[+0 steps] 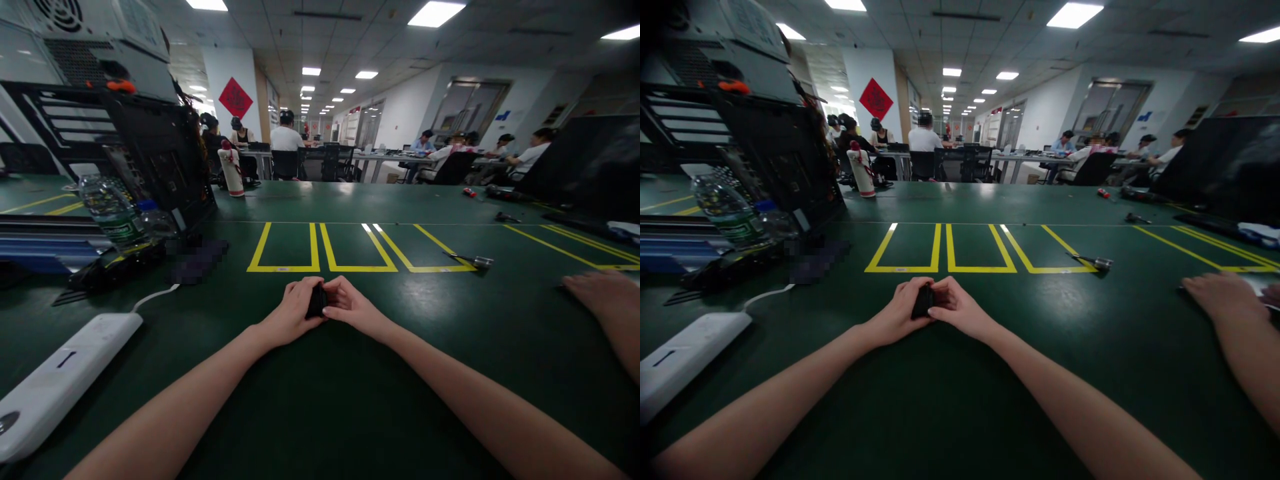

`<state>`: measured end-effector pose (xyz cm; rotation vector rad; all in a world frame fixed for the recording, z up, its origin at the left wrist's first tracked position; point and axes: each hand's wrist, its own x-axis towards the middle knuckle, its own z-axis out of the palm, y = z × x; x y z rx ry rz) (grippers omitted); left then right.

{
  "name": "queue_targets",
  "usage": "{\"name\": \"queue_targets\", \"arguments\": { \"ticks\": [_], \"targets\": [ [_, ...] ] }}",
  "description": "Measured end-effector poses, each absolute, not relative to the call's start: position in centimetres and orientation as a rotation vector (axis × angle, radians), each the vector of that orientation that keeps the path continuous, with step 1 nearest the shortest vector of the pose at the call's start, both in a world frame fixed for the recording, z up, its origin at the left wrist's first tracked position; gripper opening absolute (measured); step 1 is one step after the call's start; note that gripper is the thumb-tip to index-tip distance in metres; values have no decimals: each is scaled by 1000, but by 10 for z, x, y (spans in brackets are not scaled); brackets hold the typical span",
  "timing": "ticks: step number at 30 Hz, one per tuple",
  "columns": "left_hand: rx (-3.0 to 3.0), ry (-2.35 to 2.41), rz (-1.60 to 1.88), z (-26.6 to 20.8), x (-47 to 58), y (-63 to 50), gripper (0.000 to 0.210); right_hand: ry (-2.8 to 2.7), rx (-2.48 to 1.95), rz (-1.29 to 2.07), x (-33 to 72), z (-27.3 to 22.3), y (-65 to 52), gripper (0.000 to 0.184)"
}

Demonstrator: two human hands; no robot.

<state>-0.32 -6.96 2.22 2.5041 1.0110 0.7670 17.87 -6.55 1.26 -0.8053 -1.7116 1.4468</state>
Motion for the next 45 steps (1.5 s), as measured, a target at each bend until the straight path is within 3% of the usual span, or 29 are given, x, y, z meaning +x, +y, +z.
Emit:
{"name": "queue_targets", "arguments": {
  "ticks": [5, 18, 23, 37, 42, 45],
  "targets": [
    [2547, 966, 770, 21, -3, -69, 55, -1658, -869, 1351, 175, 7, -62, 18],
    [2558, 972, 734, 27, -4, -74, 52, -1704, -799, 1446, 179, 10, -65, 36],
    [2576, 973, 763, 22, -4, -73, 55, -1642, -834, 1372, 175, 9, -64, 18],
    [2595, 970, 768, 23, -5, -74, 54, -1694, -788, 1450, 179, 7, -61, 32],
    [2616, 984, 809, 15, -3, -69, 55, -1652, -774, 1376, 175, 3, -59, 17],
    [2620, 985, 823, 14, -3, -69, 55, -1645, -843, 1354, 174, 2, -59, 22]
  ]
}}
